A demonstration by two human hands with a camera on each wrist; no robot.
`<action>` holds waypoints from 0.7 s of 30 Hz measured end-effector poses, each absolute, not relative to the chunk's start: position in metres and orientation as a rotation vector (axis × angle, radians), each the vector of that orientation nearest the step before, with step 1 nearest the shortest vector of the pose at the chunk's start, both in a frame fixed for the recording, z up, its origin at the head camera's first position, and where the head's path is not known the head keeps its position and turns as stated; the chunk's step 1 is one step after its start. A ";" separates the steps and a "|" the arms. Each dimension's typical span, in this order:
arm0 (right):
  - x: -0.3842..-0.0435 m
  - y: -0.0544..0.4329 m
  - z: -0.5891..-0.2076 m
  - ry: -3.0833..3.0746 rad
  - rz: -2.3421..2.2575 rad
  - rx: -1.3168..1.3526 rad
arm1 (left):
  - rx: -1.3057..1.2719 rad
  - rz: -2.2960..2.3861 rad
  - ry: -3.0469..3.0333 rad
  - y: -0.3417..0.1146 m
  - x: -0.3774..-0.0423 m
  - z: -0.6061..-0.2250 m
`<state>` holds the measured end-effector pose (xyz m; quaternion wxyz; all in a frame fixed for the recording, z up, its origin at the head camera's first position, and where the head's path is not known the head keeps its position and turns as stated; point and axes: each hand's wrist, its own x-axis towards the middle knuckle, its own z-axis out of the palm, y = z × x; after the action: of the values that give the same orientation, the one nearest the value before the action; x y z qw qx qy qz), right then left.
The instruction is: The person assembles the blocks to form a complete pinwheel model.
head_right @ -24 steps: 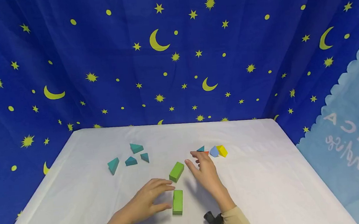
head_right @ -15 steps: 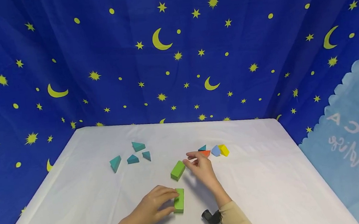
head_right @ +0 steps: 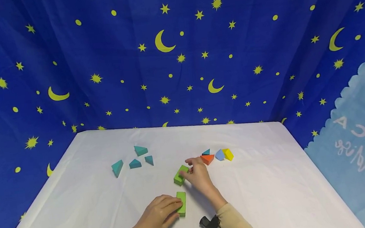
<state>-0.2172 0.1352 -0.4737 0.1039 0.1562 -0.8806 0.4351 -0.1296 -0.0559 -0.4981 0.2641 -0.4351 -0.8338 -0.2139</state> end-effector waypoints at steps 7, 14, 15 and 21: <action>-0.216 0.135 -0.478 -2.624 1.223 0.481 | -1.166 -0.585 -2.232 -0.056 -0.130 -0.499; -0.217 0.136 -0.478 -2.650 1.244 0.513 | -1.153 -0.615 -2.253 -0.057 -0.131 -0.500; -0.217 0.137 -0.478 -2.653 1.245 0.526 | -1.151 -0.622 -2.261 -0.057 -0.131 -0.500; -0.220 0.139 -0.477 -2.671 1.254 0.618 | -1.136 -0.655 -2.297 -0.057 -0.131 -0.499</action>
<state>-0.2202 0.1386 -0.4772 0.0632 0.2046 -0.8842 0.4150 -0.1307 -0.0571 -0.4995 0.2459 -0.4163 -0.8418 -0.2400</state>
